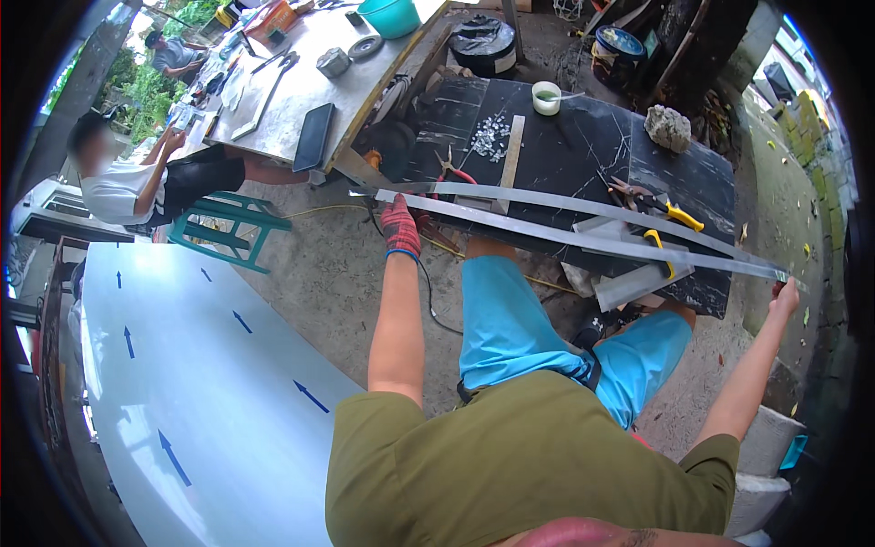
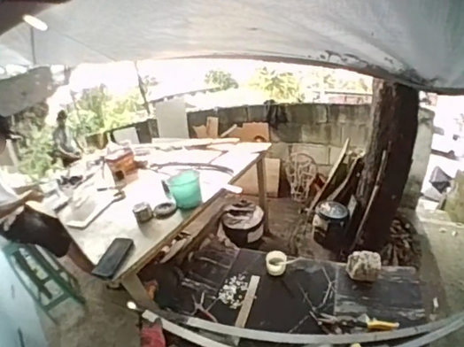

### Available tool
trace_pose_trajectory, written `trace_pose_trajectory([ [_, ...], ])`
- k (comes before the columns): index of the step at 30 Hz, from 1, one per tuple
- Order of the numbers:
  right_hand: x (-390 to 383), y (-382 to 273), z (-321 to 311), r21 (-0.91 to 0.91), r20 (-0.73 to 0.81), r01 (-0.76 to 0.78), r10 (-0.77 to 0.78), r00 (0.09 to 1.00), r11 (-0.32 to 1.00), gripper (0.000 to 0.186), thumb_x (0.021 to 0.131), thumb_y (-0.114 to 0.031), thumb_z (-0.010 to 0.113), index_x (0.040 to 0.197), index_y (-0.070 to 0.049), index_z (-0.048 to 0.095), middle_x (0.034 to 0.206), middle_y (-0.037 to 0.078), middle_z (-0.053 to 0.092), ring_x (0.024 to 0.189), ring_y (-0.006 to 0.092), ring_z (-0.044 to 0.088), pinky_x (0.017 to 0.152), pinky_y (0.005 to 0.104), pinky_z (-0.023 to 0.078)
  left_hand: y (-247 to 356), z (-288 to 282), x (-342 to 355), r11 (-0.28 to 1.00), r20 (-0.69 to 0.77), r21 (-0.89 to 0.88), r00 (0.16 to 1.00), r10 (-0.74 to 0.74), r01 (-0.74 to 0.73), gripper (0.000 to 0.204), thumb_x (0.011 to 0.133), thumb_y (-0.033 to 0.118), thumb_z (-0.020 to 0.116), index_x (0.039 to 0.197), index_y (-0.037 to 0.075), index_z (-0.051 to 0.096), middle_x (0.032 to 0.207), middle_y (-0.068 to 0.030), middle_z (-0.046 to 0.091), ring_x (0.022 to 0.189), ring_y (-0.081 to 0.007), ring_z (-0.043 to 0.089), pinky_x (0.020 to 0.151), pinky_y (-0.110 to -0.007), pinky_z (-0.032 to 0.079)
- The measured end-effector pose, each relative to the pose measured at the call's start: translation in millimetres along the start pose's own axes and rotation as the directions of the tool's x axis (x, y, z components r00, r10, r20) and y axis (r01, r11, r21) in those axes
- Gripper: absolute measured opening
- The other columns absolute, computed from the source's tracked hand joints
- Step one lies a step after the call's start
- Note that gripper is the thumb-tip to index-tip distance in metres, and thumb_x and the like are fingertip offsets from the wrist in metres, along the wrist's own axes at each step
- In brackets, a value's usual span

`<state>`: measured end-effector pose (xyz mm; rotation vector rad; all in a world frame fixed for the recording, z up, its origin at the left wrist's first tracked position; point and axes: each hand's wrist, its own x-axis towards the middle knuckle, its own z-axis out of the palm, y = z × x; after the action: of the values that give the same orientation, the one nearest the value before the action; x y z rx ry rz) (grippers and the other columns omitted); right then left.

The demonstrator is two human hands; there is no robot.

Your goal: The recorder is fabricating a sign by applying vinyl or a similar material to a metal letter.

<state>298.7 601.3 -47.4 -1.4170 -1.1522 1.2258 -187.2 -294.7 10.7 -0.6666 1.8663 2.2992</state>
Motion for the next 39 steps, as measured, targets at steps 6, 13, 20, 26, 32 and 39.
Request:
trace_pose_trajectory([
  [6, -23.0, -36.7, -32.4, 0.036, 0.034, 0.066, -0.067, 0.997, 0.997, 0.025, 0.099, -0.033, 0.070, 0.098, -0.009, 0.068, 0.077, 0.002, 0.069, 0.061, 0.0151, 0.064, 0.055, 0.0308, 0.053, -4.1, -19.9, -3.5, 0.988, -0.027, -0.110, 0.994, 0.110, -0.112, 0.032, 0.110, 0.039, 0.052, 0.125, 0.015, 0.067, 0.110, -0.0060, 0.078, 0.087, -0.0186, 0.075, 0.063, -0.031, 0.060],
  [13, -95.1, -31.3, -44.4, 0.155, 0.045, 0.070, -0.078, 0.996, 0.985, 0.020, 0.102, -0.029, 0.068, 0.099, -0.010, 0.067, 0.083, 0.004, 0.069, 0.068, 0.0154, 0.066, 0.059, 0.0296, 0.054, -44.9, -31.2, -22.4, 0.861, 0.085, -0.508, 0.996, 0.026, 0.021, 0.034, 0.108, 0.033, 0.061, 0.133, 0.009, 0.061, 0.121, -0.0097, 0.072, 0.109, -0.0238, 0.072, 0.086, -0.045, 0.064],
  [20, -130.2, 20.9, -57.1, 0.196, 0.085, -0.016, 0.000, 0.996, 0.980, 0.018, 0.104, -0.024, 0.065, 0.100, -0.007, 0.065, 0.082, 0.003, 0.068, 0.066, 0.0146, 0.063, 0.058, 0.0287, 0.053, -92.8, 2.7, -77.2, 0.922, 0.169, -0.380, 0.986, -0.009, 0.073, 0.031, 0.109, 0.027, 0.060, 0.135, 0.009, 0.061, 0.124, -0.0112, 0.072, 0.106, -0.0231, 0.072, 0.087, -0.040, 0.063],
  [26, -196.7, 18.4, -56.0, 0.240, 0.096, -0.032, 0.009, 0.995, 0.970, 0.018, 0.105, -0.021, 0.064, 0.097, -0.006, 0.065, 0.081, 0.004, 0.067, 0.065, 0.0146, 0.062, 0.059, 0.0286, 0.053, -108.2, 21.7, -154.6, 0.964, 0.258, -0.266, 0.965, 0.055, 0.016, 0.031, 0.110, 0.021, 0.058, 0.139, 0.007, 0.057, 0.126, -0.0134, 0.073, 0.100, -0.0199, 0.073, 0.085, -0.033, 0.061],
  [32, -245.4, 16.1, -41.4, 0.364, 0.207, -0.094, 0.018, 0.978, 0.927, 0.015, 0.104, -0.019, 0.066, 0.099, -0.006, 0.067, 0.083, 0.004, 0.068, 0.071, 0.0132, 0.063, 0.062, 0.0276, 0.055, -53.6, 31.2, -204.1, 0.947, 0.317, -0.317, 0.937, 0.149, -0.043, 0.036, 0.111, 0.020, 0.054, 0.144, 0.005, 0.053, 0.124, -0.0173, 0.071, 0.105, -0.0221, 0.072, 0.088, -0.034, 0.062],
  [39, -350.3, -22.1, 14.8, 0.474, 0.404, -0.200, -0.010, 0.915, 0.857, 0.016, 0.104, -0.021, 0.067, 0.104, -0.005, 0.069, 0.096, 0.006, 0.072, 0.082, 0.0134, 0.068, 0.071, 0.0269, 0.060, 45.2, 45.1, -197.9, 0.894, 0.327, -0.407, 0.883, 0.336, -0.189, 0.041, 0.111, 0.021, 0.054, 0.148, 0.005, 0.047, 0.124, -0.0181, 0.070, 0.108, -0.0242, 0.072, 0.084, -0.036, 0.064],
])
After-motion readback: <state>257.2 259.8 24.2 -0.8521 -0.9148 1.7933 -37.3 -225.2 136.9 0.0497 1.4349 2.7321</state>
